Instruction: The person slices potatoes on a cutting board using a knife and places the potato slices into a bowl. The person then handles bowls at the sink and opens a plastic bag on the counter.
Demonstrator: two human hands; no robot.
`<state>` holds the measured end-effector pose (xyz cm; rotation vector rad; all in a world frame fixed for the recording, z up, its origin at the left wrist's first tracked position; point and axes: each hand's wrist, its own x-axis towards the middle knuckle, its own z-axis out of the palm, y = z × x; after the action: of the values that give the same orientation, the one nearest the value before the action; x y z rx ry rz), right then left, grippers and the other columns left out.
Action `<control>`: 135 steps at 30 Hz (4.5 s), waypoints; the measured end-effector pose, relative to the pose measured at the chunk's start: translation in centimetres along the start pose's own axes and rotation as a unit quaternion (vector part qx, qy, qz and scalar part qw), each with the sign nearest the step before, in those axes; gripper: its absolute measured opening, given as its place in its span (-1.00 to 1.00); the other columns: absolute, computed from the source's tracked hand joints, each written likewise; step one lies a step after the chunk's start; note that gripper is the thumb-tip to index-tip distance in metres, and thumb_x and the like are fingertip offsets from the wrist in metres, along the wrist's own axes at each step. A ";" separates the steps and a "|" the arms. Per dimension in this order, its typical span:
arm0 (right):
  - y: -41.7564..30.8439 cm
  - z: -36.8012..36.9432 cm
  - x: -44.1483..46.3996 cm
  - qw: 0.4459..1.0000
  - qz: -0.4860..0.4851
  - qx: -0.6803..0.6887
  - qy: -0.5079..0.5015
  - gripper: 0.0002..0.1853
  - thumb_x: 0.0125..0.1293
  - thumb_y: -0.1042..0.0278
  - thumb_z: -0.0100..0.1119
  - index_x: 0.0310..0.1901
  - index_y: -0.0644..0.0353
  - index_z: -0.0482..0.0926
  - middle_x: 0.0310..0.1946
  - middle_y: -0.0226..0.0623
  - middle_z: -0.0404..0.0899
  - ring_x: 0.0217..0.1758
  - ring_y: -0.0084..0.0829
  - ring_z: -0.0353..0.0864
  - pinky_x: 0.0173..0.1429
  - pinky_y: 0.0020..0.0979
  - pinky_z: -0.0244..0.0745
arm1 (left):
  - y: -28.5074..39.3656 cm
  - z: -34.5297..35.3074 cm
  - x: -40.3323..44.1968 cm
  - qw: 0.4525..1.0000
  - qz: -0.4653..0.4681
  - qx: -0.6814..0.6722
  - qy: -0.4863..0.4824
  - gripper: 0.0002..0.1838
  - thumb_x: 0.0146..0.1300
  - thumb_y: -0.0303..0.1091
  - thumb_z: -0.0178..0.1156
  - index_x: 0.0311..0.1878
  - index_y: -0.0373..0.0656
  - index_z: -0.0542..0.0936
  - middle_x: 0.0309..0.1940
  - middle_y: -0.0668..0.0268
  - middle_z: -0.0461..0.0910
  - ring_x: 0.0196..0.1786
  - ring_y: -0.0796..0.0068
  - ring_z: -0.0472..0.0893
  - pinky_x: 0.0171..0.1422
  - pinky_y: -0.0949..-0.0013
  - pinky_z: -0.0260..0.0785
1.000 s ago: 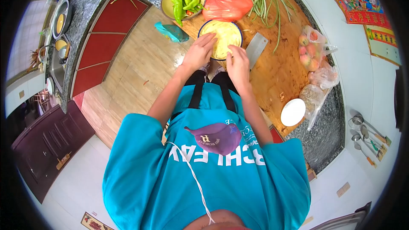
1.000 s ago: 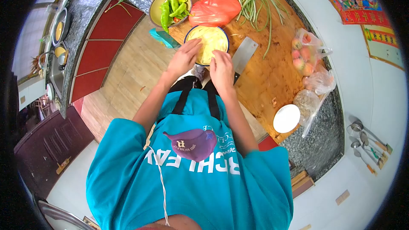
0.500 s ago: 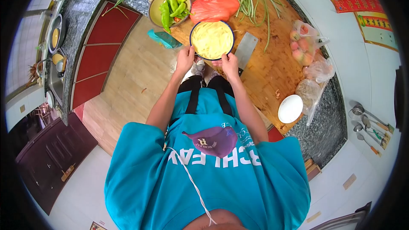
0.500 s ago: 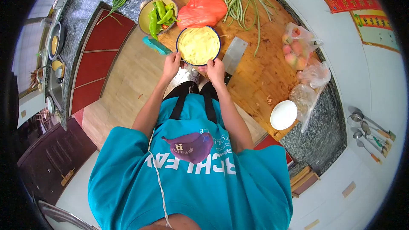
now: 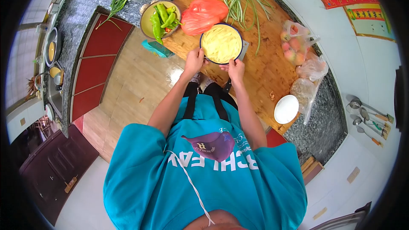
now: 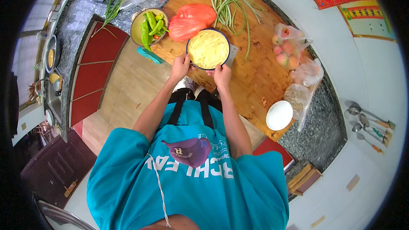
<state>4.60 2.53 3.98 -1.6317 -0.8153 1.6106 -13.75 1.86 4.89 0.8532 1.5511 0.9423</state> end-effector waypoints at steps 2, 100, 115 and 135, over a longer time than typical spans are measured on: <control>-0.1 -0.7 0.3 1.000 0.011 0.002 0.025 -0.73 0.58 0.40 -0.14 -0.09 0.48 0.47 -0.31 0.01 0.71 -0.33 -0.23 0.79 -0.29 -0.37 0.69 | -0.2 0.9 0.9 1.000 0.013 0.016 -0.011 -0.64 0.56 -0.26 -0.07 -0.21 -0.36 0.58 -0.60 0.29 0.62 -0.62 0.59 0.57 -0.53 0.44 0.39; 2.9 107.5 -13.1 0.852 -0.043 -0.241 -0.462 -0.83 0.41 0.33 0.19 -0.21 0.28 0.59 -0.51 -0.38 0.55 -0.63 -0.58 0.51 -0.64 -0.53 0.29 | -10.4 -88.6 -6.0 0.779 0.069 -0.371 0.501 -0.76 0.53 -0.31 0.07 -0.06 -0.29 0.63 -0.35 0.33 0.70 -0.41 0.66 0.60 -0.37 0.56 0.37; 0.2 120.0 -7.0 0.880 -0.054 -0.361 -0.305 -0.72 0.40 0.33 0.20 -0.30 0.46 0.51 -0.46 -0.09 0.69 -0.57 -0.34 0.73 -0.62 -0.48 0.54 | -10.4 -101.7 0.3 0.834 0.029 -0.334 0.438 -0.70 0.53 -0.24 0.05 0.00 -0.26 0.64 -0.31 0.34 0.71 -0.42 0.69 0.56 -0.43 0.60 0.29; -3.7 116.4 -7.8 0.728 -0.569 -0.334 -0.187 -0.82 0.31 0.52 0.20 -0.39 0.32 0.40 -0.56 -0.04 0.52 -0.48 -0.03 0.62 -0.41 -0.17 0.46 | -9.5 -102.3 2.2 0.840 0.071 -0.306 0.443 -0.68 0.55 -0.22 0.05 -0.07 -0.32 0.63 -0.36 0.33 0.68 -0.43 0.69 0.50 -0.32 0.54 0.36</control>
<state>-111.74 3.56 12.72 -0.7249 -2.2385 0.6965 -115.32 -13.64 6.38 0.0195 1.7459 1.9899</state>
